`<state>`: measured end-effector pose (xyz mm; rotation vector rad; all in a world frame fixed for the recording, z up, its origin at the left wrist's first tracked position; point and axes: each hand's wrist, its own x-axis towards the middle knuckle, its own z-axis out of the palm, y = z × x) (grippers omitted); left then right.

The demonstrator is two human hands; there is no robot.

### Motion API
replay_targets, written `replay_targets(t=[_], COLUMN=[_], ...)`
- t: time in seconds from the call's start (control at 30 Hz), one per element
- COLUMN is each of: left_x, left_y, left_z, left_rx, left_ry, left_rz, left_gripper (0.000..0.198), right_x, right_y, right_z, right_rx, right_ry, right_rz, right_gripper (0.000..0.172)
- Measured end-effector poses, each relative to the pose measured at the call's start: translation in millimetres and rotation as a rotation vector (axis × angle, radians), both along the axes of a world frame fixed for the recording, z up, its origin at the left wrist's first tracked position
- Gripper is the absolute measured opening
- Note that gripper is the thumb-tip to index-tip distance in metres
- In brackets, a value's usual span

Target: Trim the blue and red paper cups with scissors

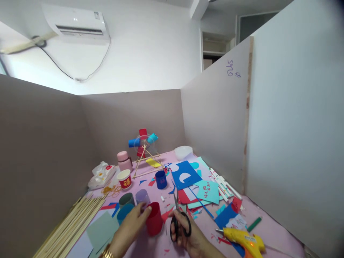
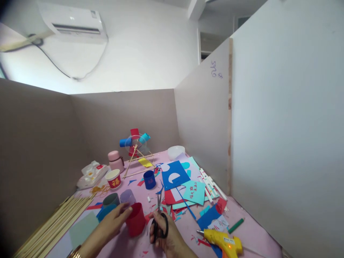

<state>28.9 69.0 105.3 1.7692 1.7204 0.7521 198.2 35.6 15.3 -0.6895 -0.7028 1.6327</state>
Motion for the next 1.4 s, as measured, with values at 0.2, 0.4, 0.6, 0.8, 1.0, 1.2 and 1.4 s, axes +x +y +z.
replay_targets(t=[0.2, 0.4, 0.6, 0.8, 1.0, 1.2, 1.4], left_x=[32, 65, 76, 86, 95, 103, 106], left_y=[-31, -32, -23, -27, -17, -13, -1], left_z=[19.0, 8.1, 10.1, 16.6, 17.7, 17.4, 15.5], left_rx=[0.286, 0.162, -0.086, -0.154, -0.159, -0.132, -0.054], left_ry=[-0.162, -0.479, -0.833, -0.952, -1.028, -1.073, -0.992], left_rz=[-0.130, -0.230, -0.324, -0.302, -0.228, -0.171, -0.076], left_gripper=[0.034, 0.053, 0.076, 0.068, 0.065, 0.071, 0.040], right_x=[3, 11, 18, 19, 19, 24, 24], right_y=[-1, -6, -16, -17, -14, -11, -10], right_z=[8.0, 17.4, 29.5, 31.3, 27.1, 25.9, 30.3], right_rx=[0.174, 0.357, 0.459, 0.448, 0.385, 0.318, 0.332], right_ry=[0.021, 0.030, 0.063, 0.088, 0.108, 0.142, 0.215], right_rz=[0.005, 0.096, 0.232, 0.247, 0.268, 0.334, 0.358], right_gripper=[0.053, 0.053, 0.058, 0.049, 0.053, 0.048, 0.047])
